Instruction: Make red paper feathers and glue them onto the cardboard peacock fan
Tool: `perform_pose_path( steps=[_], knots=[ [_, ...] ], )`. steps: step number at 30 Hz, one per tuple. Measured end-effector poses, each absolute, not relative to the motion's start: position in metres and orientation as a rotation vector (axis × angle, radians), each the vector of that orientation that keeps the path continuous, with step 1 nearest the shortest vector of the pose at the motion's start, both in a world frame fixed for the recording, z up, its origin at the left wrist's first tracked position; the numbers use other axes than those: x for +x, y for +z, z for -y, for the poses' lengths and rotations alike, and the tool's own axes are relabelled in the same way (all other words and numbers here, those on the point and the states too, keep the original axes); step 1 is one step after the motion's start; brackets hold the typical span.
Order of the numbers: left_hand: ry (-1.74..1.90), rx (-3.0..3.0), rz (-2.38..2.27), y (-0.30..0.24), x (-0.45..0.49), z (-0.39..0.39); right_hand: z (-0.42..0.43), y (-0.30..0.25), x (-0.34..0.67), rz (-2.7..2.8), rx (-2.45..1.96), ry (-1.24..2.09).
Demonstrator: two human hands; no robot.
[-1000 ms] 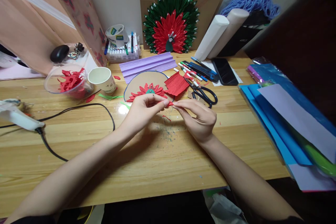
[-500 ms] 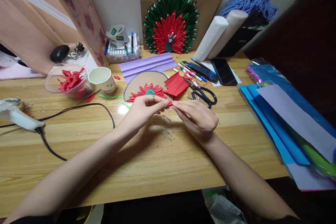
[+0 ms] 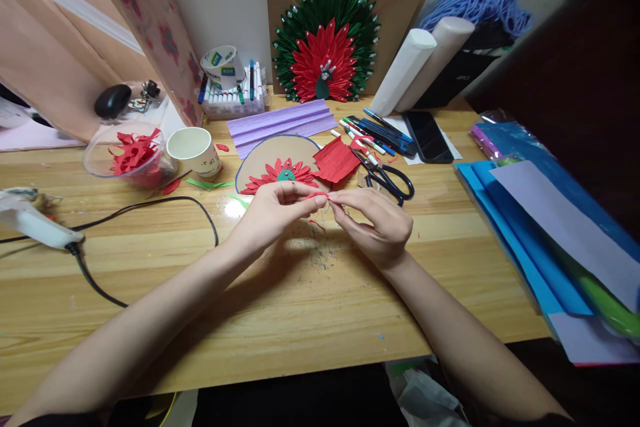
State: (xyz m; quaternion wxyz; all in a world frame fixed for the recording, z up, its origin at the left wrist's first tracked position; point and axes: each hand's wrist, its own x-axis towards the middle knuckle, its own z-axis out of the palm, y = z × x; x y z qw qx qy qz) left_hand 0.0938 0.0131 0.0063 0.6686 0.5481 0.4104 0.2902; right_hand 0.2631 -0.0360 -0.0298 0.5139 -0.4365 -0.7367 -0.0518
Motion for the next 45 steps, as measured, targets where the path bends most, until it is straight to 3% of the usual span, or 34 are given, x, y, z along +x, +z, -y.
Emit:
perform_pose_path(
  steps=[23,36,45],
  knots=[
    [0.665,1.242,-0.988,0.0106,0.0936,-0.0132,0.0376,-0.0211,0.2542,1.273,-1.122,0.749],
    [0.685,1.294,-0.923,0.0108,0.0924,-0.0141,0.0399,-0.0223,0.2603,1.528,-1.131,0.332],
    [0.764,1.291,-0.946,0.0118,0.0927,-0.0141,0.0394,-0.0207,0.2599,1.525,-1.143,0.336]
  ],
)
